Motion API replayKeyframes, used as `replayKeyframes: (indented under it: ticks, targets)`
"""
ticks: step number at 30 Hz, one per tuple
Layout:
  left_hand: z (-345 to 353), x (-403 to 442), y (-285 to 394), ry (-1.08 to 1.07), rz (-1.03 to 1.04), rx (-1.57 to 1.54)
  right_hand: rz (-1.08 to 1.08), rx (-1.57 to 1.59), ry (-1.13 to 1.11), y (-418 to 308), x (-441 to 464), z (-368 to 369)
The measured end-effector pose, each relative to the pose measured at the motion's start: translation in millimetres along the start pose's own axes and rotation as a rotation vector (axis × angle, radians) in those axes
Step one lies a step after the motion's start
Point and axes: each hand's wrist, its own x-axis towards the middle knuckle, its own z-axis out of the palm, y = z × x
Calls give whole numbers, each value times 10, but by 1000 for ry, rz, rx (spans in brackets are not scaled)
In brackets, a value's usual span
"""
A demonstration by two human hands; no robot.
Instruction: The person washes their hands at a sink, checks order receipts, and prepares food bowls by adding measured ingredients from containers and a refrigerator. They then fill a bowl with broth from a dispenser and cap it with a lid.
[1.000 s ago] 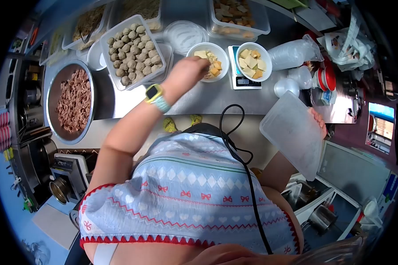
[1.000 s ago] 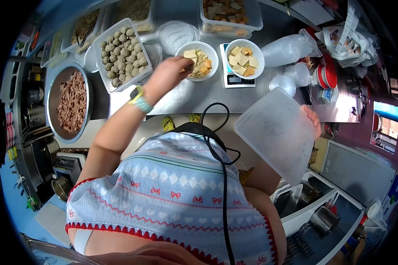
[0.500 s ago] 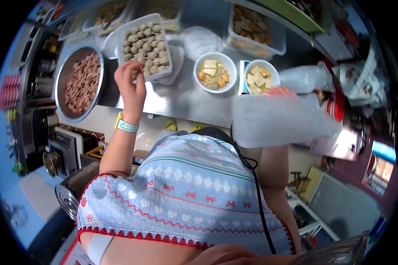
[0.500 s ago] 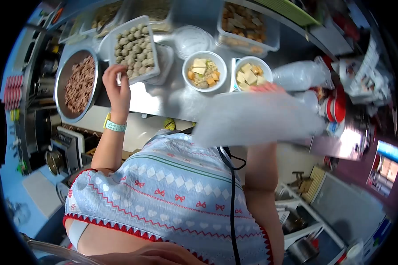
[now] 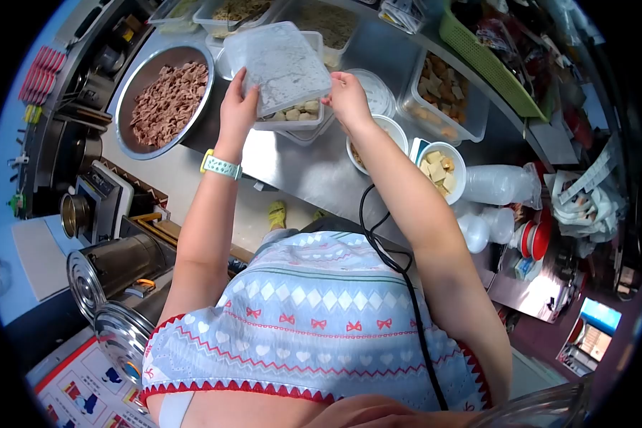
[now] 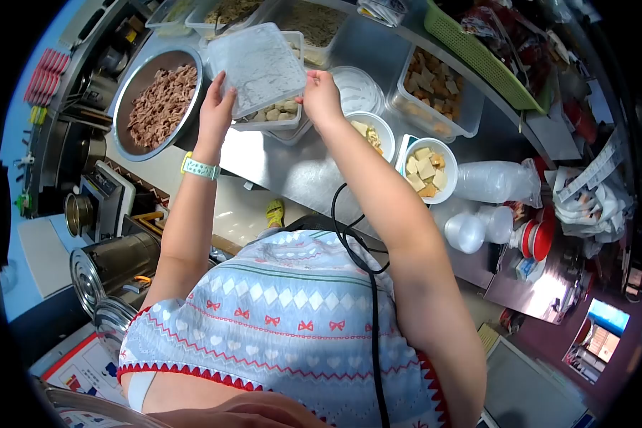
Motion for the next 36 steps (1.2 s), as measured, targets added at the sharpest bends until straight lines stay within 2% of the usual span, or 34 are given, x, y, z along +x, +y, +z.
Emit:
replayKeyframes:
  ticks: [1,3,4,5,7,8,10,11,13,15,16,17,18,20,21,24,25,26,27,28,29,30,31,32,33,34,35,36]
  targets:
    - [-39,0,-9,10,-3,-2,1,-5,-10,117,-63,-40]
    - [-78,56,-13,-42,249,780,55,-242,-121,248,-127,-141]
    - [-95,124,-165,-9,339,531,53,-316,-181,259,-196,-160]
    - [-89,165,-324,-7,339,529,52,-319,-182,261,-226,-155]
    - [-65,187,-480,66,250,378,34,-563,-163,283,-267,-133]
    - [-111,192,-534,55,251,378,-132,-635,-53,505,-137,-125]
    - [-105,259,-602,89,153,384,-103,-569,-30,602,54,-3]
    - [-105,150,-273,40,-35,421,-76,-507,-13,647,81,14]
    - [-88,98,-211,35,-25,371,167,-278,-194,428,17,-13]
    - [-157,175,-395,18,127,391,178,-430,-233,95,-230,-40]
    - [-149,121,-305,7,83,345,59,-702,-151,166,-219,-5]
    - [-169,174,-451,-4,129,234,-55,-976,-70,231,-197,43]
    - [-176,197,-459,-26,92,225,18,-1016,-45,128,-278,108]
    - [-185,131,-265,-104,-4,175,18,-1070,-13,16,-328,170]
    - [-170,144,-312,-47,141,202,2,-1126,-13,23,-340,208]
    - [-202,168,-381,-63,148,185,-53,-1102,40,83,-345,239]
    - [-194,120,-317,-92,136,330,-85,-1083,53,97,-349,238]
    - [-186,80,-253,-124,123,474,-72,-1081,65,107,-343,229]
    - [-195,73,-223,-140,122,474,-23,-1011,44,131,-328,211]
    - [-199,78,-190,-181,38,436,21,-939,25,158,-328,200]
    - [-210,72,-176,-220,-46,398,29,-937,35,216,-388,148]
    - [-235,98,-311,-229,-37,395,-72,-782,-24,325,-454,7]
    - [-282,144,-557,-170,73,371,-172,-625,-78,411,-551,-167]
    - [-286,193,-683,-109,185,342,-104,-587,-217,454,-725,-451]
    - [-338,92,-534,-105,250,337,-35,-551,-356,457,-986,-806]
    - [-357,-46,-317,-116,281,145,170,-589,-315,279,-1368,-1047]
    - [-361,-216,-51,-125,302,-46,399,-373,-203,866,-1469,-1499]
    - [-356,-403,301,-192,401,-111,137,-700,6,1285,-1715,-1857]
